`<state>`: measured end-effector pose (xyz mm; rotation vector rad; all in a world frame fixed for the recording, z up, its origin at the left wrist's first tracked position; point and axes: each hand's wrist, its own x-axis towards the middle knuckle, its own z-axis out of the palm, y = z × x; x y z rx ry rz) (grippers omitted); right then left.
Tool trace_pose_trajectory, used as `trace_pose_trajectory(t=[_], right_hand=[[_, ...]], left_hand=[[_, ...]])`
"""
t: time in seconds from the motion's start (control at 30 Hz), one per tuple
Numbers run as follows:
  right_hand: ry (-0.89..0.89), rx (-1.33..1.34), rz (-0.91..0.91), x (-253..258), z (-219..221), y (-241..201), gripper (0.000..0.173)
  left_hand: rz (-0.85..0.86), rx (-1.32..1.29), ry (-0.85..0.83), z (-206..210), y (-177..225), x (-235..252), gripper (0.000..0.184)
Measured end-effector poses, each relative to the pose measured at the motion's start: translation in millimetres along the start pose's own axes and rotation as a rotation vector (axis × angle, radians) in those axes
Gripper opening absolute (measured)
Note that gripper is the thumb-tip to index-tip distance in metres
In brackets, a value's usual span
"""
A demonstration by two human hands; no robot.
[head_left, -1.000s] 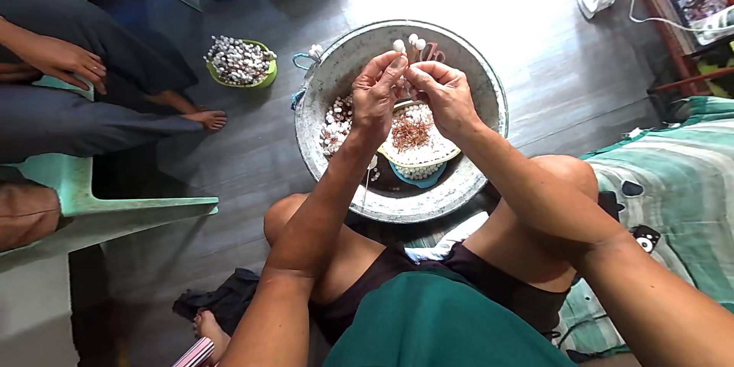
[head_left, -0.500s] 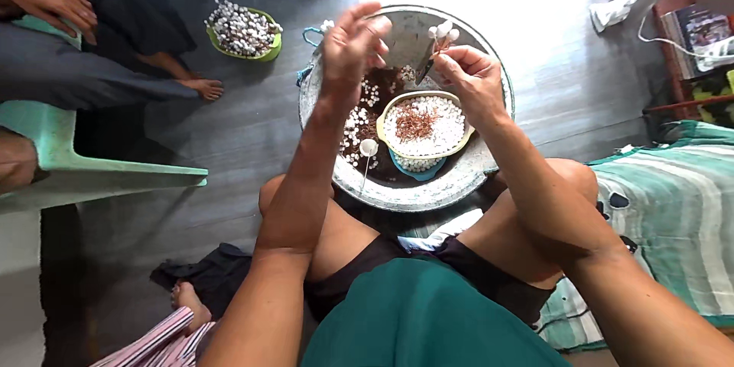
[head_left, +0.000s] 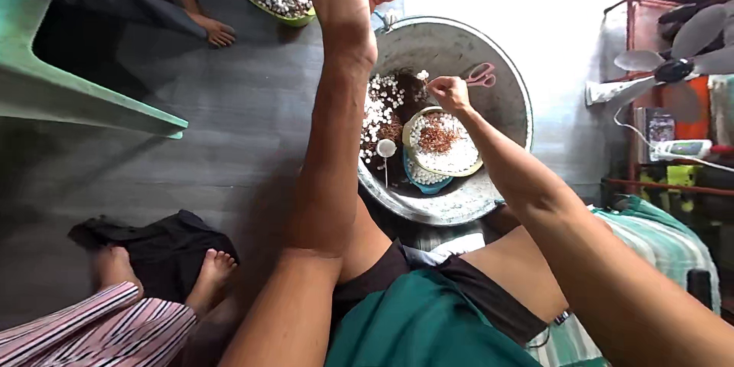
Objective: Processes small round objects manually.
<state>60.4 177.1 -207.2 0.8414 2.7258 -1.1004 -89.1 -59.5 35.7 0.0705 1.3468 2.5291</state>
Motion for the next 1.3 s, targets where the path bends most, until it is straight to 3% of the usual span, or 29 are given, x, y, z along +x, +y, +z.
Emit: trace_pose_trajectory(t=[0.13, 0.47, 0.63, 0.73, 0.8, 0.87, 0.97, 1.1, 1.2, 1.3], right_hand=[[-0.059, -0.059, 0.103, 43, 33, -6, 0.025], [-0.168, -0.162, -0.008, 97, 94, -20, 0.026], [-0.145, -0.143, -0.036, 90, 51, -20, 0.025], [-0.056, -0.026, -0.107, 56, -15, -25, 0.025], [0.028, 0.078, -0.119, 11, -62, -18, 0.023], [0.114, 0.197, -0.094, -43, -103, -10, 0.024], [0.201, 0.237, -0.043, -124, -136, 7, 0.029], [0.190, 0.166, 0.061, -205, -116, 45, 0.024], [0.139, -0.016, 0.080, -227, -87, 66, 0.024], [0.057, -0.021, 0.006, -219, -63, 77, 0.023]], left_hand=[[0.063, -0.039, -0.016, -8, 4, 4, 0.032], [-0.039, -0.043, 0.020, -3, 6, 11, 0.027], [0.006, 0.011, -0.061, -5, 5, 13, 0.031], [0.146, 0.090, -0.196, 0, -6, 9, 0.040], [0.161, 0.276, -0.349, 5, -22, -1, 0.033], [0.126, 0.657, -0.506, 18, -43, -16, 0.021], [0.068, 1.216, -0.806, 35, -86, -52, 0.024], [-0.014, 1.472, -1.150, 30, -163, -95, 0.016], [0.019, 1.473, -1.166, 24, -184, -105, 0.018], [0.114, 1.345, -1.060, 28, -176, -104, 0.024]])
